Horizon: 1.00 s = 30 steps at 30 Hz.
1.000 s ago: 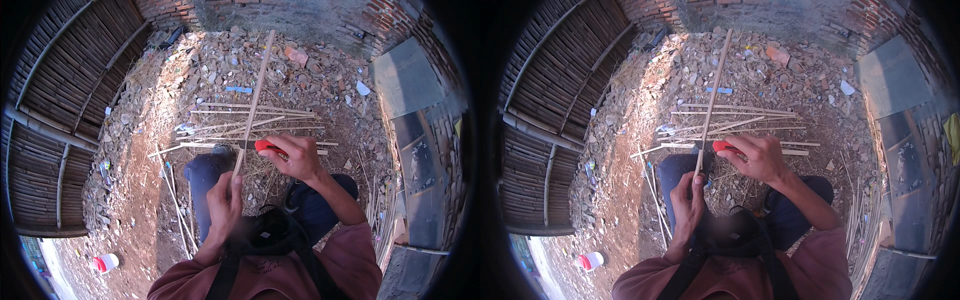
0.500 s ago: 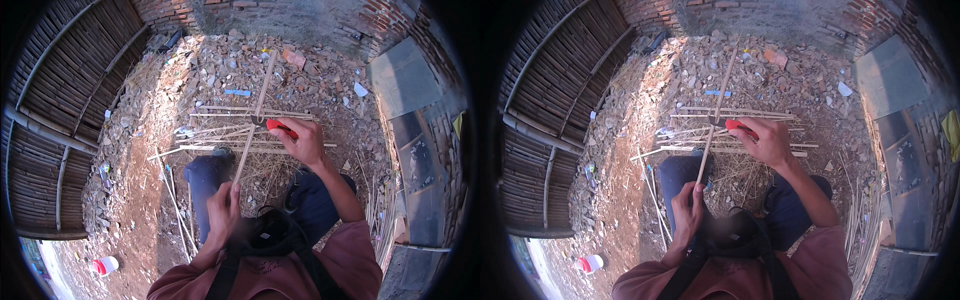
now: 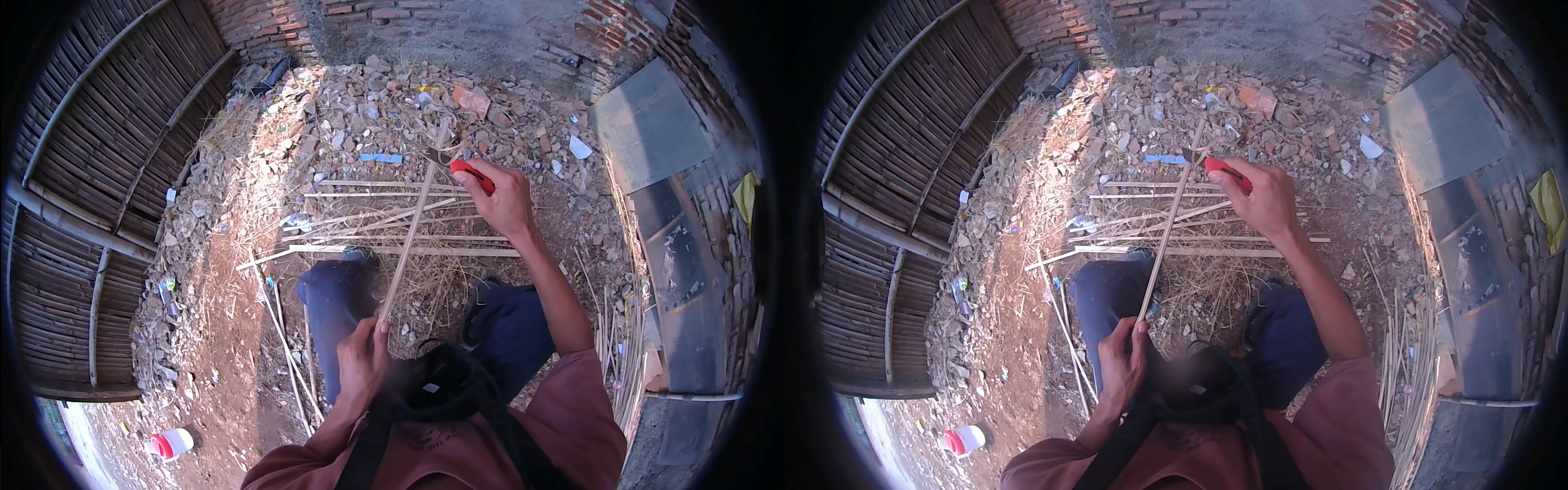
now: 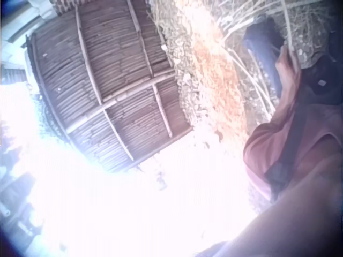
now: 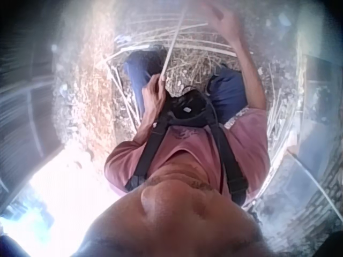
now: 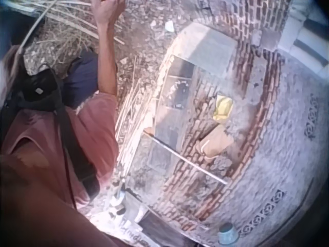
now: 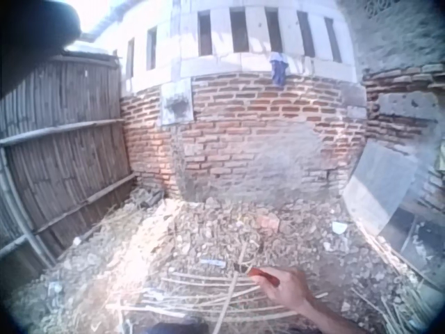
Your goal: The person shaves a thin wooden stick with a utility knife while sitting on the ground. They move the knife repeatedly along the length of the wood to smooth it.
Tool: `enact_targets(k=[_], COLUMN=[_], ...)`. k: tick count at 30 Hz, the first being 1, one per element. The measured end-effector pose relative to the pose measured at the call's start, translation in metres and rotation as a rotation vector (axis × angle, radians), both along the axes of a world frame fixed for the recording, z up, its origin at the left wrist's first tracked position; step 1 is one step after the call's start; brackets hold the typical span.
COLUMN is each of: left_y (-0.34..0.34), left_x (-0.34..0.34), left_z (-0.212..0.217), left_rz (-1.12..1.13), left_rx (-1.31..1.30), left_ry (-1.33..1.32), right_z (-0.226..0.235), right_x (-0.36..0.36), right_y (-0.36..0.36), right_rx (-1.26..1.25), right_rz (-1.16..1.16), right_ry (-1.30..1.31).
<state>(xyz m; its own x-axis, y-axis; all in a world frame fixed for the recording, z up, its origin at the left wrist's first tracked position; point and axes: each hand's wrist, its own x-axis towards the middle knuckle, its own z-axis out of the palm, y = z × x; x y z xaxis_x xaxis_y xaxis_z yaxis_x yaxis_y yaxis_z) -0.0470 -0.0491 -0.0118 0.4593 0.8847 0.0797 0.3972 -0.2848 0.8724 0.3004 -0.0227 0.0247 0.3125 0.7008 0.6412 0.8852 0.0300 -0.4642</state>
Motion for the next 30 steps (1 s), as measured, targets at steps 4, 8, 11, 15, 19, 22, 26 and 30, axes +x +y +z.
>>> enact_targets(k=[4,8,11,15,19,22,26,30], left_y=[-0.010,-0.009,0.002,0.016,0.031,0.041,0.047,0.052], left_x=[-0.011,-0.017,-0.016,-0.012,-0.004,0.004,0.015,0.018], left_z=[-0.004,0.002,0.000,0.004,-0.004,-0.004,0.001,0.005], left_rz=[-0.056,-0.078,-0.019,-0.010,-0.153,-0.294,-0.304,-0.308], left_rx=[-0.059,-0.087,-0.053,-0.102,-0.347,-0.653,-0.781,-0.842], left_ry=[0.060,0.035,0.097,0.060,-0.147,-0.312,-0.377,-0.379], right_z=[0.004,-0.009,-0.012,-0.016,-0.013,-0.008,-0.004,-0.010], right_x=[0.051,0.097,0.072,0.056,0.052,0.025,-0.007,-0.030], right_y=[0.010,-0.007,-0.009,-0.014,-0.019,-0.022,-0.028,-0.031], right_rx=[-0.028,-0.157,-0.377,-0.329,-0.170,-0.112,-0.142,-0.154], right_rz=[-0.261,-0.421,-0.356,-0.255,0.081,0.216,0.367,0.535], right_ry=[0.237,0.247,0.232,0.258,0.651,0.674,0.690,0.902])
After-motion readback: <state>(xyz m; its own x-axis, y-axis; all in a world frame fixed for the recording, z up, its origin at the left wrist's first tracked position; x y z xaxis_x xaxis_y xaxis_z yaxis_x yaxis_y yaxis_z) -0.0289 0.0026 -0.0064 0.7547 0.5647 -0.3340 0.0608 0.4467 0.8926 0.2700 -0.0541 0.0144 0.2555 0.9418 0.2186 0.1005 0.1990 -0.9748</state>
